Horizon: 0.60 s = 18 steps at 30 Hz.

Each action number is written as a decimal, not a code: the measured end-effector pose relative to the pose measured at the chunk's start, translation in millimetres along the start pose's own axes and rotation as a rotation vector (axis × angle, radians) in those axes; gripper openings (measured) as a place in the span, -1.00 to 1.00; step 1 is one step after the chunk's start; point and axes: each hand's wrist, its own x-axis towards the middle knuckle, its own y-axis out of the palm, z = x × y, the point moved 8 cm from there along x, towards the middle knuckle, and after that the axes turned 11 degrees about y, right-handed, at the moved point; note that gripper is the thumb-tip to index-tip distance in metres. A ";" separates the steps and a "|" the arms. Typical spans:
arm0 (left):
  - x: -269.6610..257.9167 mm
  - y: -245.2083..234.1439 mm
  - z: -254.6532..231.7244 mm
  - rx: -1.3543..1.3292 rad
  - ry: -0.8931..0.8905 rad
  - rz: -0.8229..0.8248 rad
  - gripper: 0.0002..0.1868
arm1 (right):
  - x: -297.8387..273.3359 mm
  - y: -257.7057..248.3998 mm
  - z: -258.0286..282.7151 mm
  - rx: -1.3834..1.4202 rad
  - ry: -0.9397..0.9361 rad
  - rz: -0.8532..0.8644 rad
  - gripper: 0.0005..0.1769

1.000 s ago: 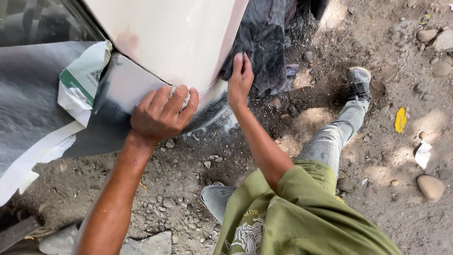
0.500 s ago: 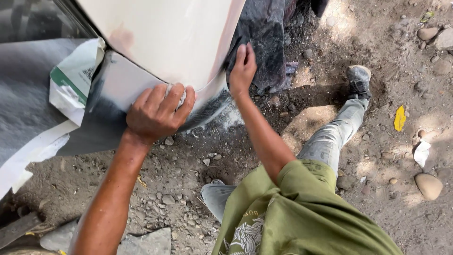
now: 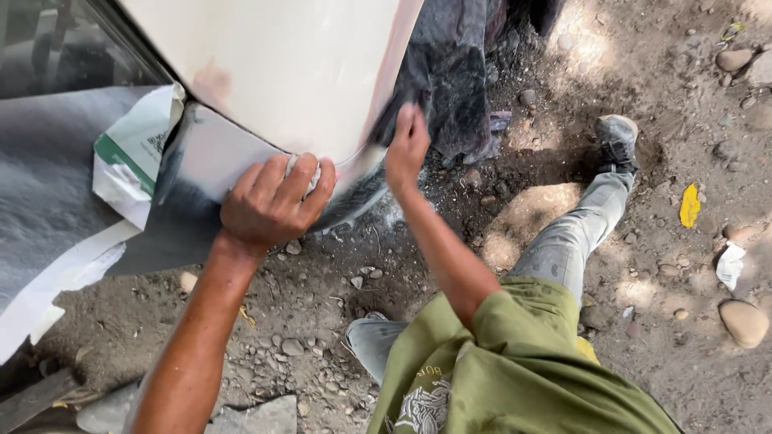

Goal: The person uses a sanding block to sand the side panel of a white car. They repeatedly dip the sanding block into a bucket of water and wipe the panel with a cloth while sanding.

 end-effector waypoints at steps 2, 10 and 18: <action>-2.9 0.1 -2.8 -0.005 -0.007 -0.002 -0.90 | 0.8 -2.6 9.4 0.001 -0.063 -0.022 -0.42; 0.7 -3.2 0.8 -0.034 -0.012 0.014 -0.86 | -14.1 7.9 16.7 -0.021 -0.113 0.027 -0.32; 2.8 0.0 -1.8 -0.035 -0.013 -0.008 -0.88 | -32.3 10.2 39.8 -0.169 -0.339 -0.041 -0.36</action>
